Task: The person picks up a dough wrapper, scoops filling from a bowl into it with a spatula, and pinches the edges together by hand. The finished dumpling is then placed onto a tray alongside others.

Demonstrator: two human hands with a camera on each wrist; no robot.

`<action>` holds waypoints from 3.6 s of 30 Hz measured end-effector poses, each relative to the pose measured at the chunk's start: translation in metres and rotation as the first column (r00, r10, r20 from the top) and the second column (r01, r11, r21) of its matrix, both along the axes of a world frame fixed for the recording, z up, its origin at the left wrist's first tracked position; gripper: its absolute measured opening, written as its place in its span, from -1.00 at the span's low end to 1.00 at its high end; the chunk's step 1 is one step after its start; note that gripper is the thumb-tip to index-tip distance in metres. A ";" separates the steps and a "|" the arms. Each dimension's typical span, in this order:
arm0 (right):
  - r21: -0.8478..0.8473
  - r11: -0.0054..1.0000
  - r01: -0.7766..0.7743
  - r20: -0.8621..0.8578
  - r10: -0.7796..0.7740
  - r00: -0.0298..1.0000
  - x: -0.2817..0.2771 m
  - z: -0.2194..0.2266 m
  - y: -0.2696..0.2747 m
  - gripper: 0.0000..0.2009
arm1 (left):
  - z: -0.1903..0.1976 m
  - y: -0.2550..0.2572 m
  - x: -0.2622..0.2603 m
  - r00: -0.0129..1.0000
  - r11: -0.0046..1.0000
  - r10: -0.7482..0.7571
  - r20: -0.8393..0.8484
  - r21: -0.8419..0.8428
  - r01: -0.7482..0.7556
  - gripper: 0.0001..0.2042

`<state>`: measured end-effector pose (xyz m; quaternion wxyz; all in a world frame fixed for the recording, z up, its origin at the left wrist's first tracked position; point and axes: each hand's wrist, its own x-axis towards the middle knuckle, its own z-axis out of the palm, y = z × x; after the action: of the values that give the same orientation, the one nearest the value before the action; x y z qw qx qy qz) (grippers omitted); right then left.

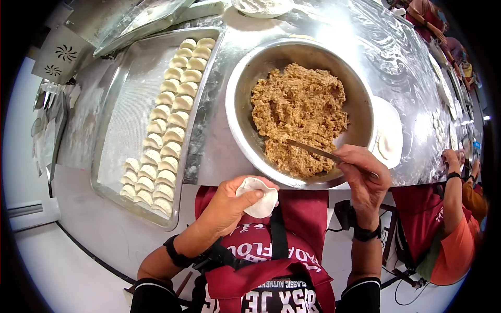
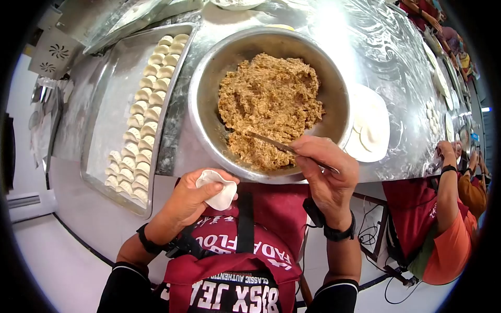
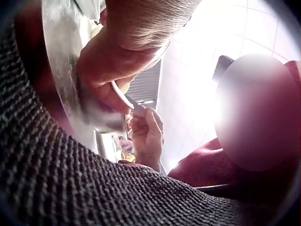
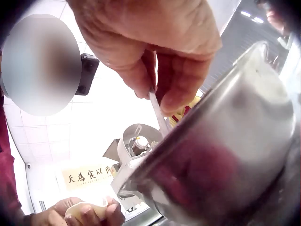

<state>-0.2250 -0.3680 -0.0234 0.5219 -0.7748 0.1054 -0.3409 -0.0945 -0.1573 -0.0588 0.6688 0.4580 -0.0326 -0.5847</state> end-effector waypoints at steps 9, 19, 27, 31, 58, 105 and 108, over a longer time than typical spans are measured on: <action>0.260 0.960 -0.104 -0.092 0.132 0.987 0.003 -0.001 -0.005 -0.90 | 0.002 0.001 0.002 0.990 0.997 0.072 -0.121 0.030 -0.069 -0.74; 0.440 0.896 -0.058 -0.183 0.152 0.971 0.001 0.002 0.000 -0.90 | -0.005 0.000 0.005 0.967 0.984 0.178 -0.182 0.040 -0.174 -0.75; 0.617 0.786 -0.029 0.028 0.014 0.999 -0.010 0.003 0.017 -0.86 | -0.003 -0.004 0.004 0.921 0.979 0.180 -0.347 -0.026 -0.201 -0.72; 0.434 0.895 -0.101 0.082 0.072 0.994 -0.017 0.000 0.034 -0.90 | -0.005 -0.001 0.001 0.931 0.986 0.165 -0.324 0.017 -0.169 -0.62; -0.048 0.998 -0.028 -0.128 0.021 0.992 -0.024 0.001 0.015 -0.90 | -0.011 -0.006 0.004 0.926 0.990 0.127 -0.355 -0.006 -0.138 -0.60; 0.140 0.987 0.080 0.037 -0.086 0.996 -0.047 -0.005 0.030 -0.92 | -0.007 -0.018 -0.008 0.903 0.986 0.123 -0.412 -0.049 -0.156 -0.66; 0.290 0.952 0.094 0.103 -0.128 0.986 -0.049 -0.017 0.037 -0.91 | -0.007 -0.019 -0.008 0.894 0.984 0.123 -0.431 -0.062 -0.165 -0.65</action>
<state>-0.2744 -0.3306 -0.0407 0.6132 -0.6626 0.1649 -0.3973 -0.1030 -0.1759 -0.0658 0.7227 0.2877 0.1196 -0.6169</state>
